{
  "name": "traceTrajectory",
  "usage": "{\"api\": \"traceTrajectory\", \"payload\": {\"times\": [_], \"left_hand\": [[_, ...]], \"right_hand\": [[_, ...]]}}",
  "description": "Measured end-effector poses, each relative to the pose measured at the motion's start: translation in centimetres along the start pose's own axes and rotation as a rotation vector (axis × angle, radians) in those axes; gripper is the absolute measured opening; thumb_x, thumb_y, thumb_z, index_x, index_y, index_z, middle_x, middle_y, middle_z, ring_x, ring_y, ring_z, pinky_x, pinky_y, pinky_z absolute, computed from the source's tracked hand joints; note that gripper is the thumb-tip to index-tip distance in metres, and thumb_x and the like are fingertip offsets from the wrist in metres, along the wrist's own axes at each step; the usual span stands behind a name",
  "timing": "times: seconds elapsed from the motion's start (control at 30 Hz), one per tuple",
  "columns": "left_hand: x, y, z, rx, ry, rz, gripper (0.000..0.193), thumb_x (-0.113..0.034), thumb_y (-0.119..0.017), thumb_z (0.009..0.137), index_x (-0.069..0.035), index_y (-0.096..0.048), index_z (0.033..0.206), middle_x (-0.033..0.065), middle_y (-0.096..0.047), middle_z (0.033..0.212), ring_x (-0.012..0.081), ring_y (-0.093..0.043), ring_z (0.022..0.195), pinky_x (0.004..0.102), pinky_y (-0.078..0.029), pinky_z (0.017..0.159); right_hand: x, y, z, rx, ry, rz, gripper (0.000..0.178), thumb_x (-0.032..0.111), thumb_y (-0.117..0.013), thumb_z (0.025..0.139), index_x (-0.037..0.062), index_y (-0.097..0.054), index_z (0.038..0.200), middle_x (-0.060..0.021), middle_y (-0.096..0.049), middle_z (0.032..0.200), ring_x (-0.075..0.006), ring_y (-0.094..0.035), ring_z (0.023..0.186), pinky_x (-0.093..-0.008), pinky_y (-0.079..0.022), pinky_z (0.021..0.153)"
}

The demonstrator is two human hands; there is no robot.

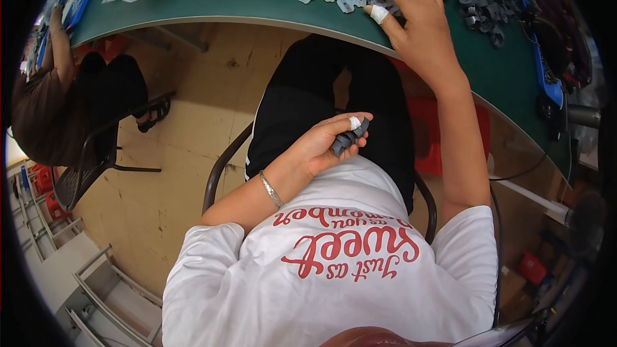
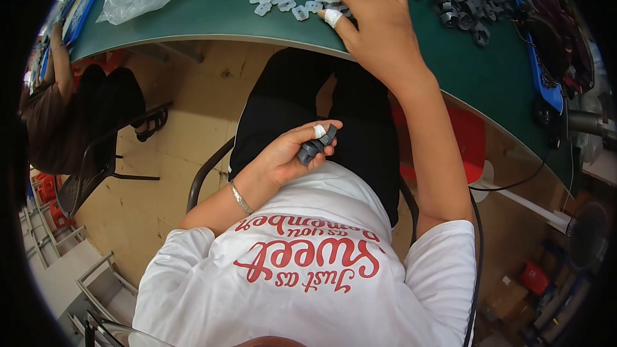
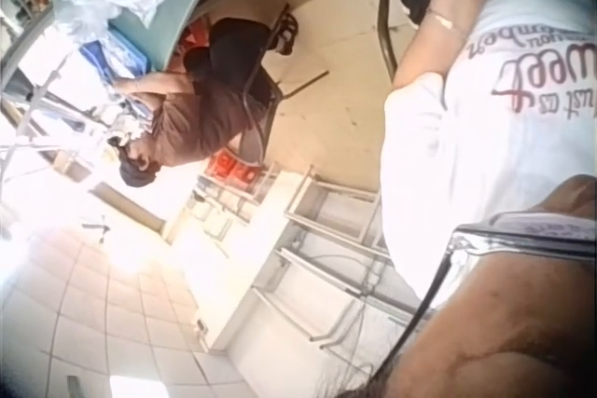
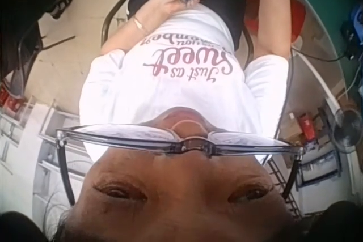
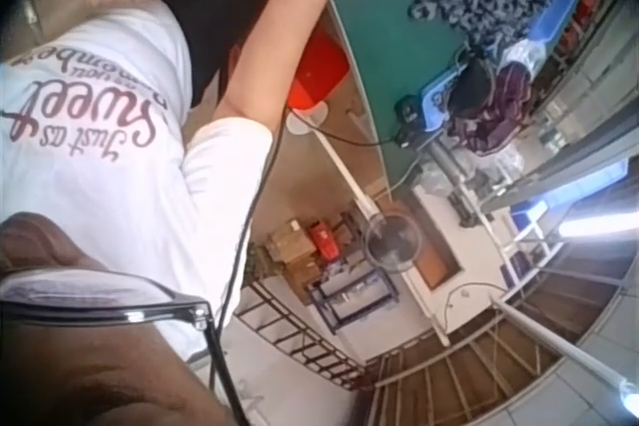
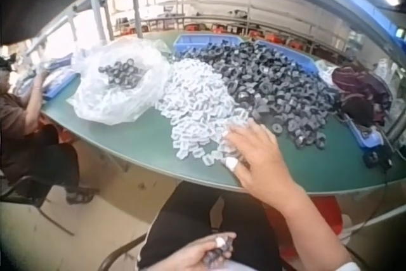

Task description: The person repeatedly picks up white plastic clips and grey components from the table and assembles them by fitting the white pieces into the grey components by hand.

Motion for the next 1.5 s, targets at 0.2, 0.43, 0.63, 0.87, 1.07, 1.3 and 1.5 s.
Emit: {"api": "traceTrajectory", "payload": {"times": [0.2, 0.43, 0.63, 0.87, 1.07, 1.3, 1.5], "left_hand": [[-0.8, -1.1, -0.6, -0.095, -0.081, 0.037, 0.032, -0.004, -0.054, 0.091, 0.001, -0.055, 0.123, 0.0106, -0.056, 0.095, 0.0176, -0.062, 0.082, 0.0210, -0.055, 0.061], [-1.2, 0.2, -0.3, 0.001, -0.123, 0.003, 0.036, -0.004, -0.057, 0.089, 0.001, -0.054, 0.124, 0.0117, -0.058, 0.099, 0.0177, -0.063, 0.082, 0.0207, -0.053, 0.058], [-1.5, -0.2, -0.3, -0.048, -0.176, 0.024, 0.036, -0.006, -0.058, 0.089, 0.002, -0.052, 0.124, 0.0128, -0.059, 0.103, 0.0182, -0.062, 0.081, 0.0221, -0.055, 0.063], [-1.6, -0.1, -0.2, 0.040, -0.142, -0.150, 0.038, -0.005, -0.058, 0.089, -0.001, -0.051, 0.126, 0.0128, -0.056, 0.101, 0.0209, -0.060, 0.085, 0.0242, -0.056, 0.069], [-1.2, -0.2, 0.0, 0.046, -0.148, -0.081, 0.035, -0.005, -0.059, 0.089, -0.002, -0.054, 0.123, 0.0094, -0.057, 0.097, 0.0171, -0.061, 0.084, 0.0238, -0.056, 0.070], [-1.3, -1.1, -0.2, 0.026, -0.158, 0.007, 0.027, -0.012, -0.059, 0.092, 0.000, -0.057, 0.115, 0.0073, -0.060, 0.091, 0.0116, -0.060, 0.075, 0.0196, -0.054, 0.062], [-1.0, -0.7, 0.0, 0.032, -0.079, -0.149, 0.036, -0.029, -0.051, 0.097, 0.004, -0.055, 0.112, 0.0094, -0.058, 0.089, 0.0113, -0.055, 0.069, 0.0181, -0.045, 0.049]], "right_hand": [[-2.5, -0.7, -1.3, -0.273, 0.125, -0.118, 0.029, 0.015, -0.068, 0.080, 0.0075, -0.064, 0.108, -0.0063, -0.060, 0.118, -0.0254, -0.053, 0.114, -0.0375, -0.039, 0.097], [-2.2, 0.0, -2.3, -0.302, 0.044, -0.101, 0.020, 0.011, -0.070, 0.076, 0.0068, -0.067, 0.095, -0.0034, -0.064, 0.097, -0.0224, -0.056, 0.100, -0.0355, -0.040, 0.082], [-2.3, -0.3, -2.6, -0.272, 0.011, -0.096, 0.016, 0.007, -0.067, 0.078, 0.0084, -0.067, 0.094, -0.0033, -0.062, 0.089, -0.0204, -0.058, 0.085, -0.0337, -0.041, 0.076], [-2.8, 0.0, -3.4, -0.264, -0.019, -0.076, 0.014, 0.008, -0.067, 0.079, 0.0106, -0.068, 0.093, -0.0024, -0.063, 0.081, -0.0207, -0.059, 0.074, -0.0323, -0.043, 0.070], [-2.2, 0.5, -3.2, -0.261, -0.122, -0.017, 0.012, 0.012, -0.070, 0.078, 0.0109, -0.068, 0.090, -0.0027, -0.064, 0.083, -0.0218, -0.060, 0.072, -0.0332, -0.044, 0.067], [-2.4, 0.6, -3.1, -0.293, -0.134, -0.022, 0.012, 0.010, -0.069, 0.079, 0.0102, -0.067, 0.091, -0.0042, -0.062, 0.080, -0.0223, -0.060, 0.067, -0.0320, -0.046, 0.065], [-2.1, 1.6, -5.7, -0.467, -0.395, 0.653, 0.014, 0.007, -0.061, 0.091, -0.0002, -0.062, 0.103, -0.0043, -0.066, 0.096, -0.0076, -0.061, 0.077, -0.0226, -0.049, 0.066]]}}
Point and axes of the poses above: each hand's wrist, its own z-axis towards the middle knuckle, its own y-axis out of the back of the hand, x = y × z, the point moved 3 cm from there along z, towards the middle knuckle
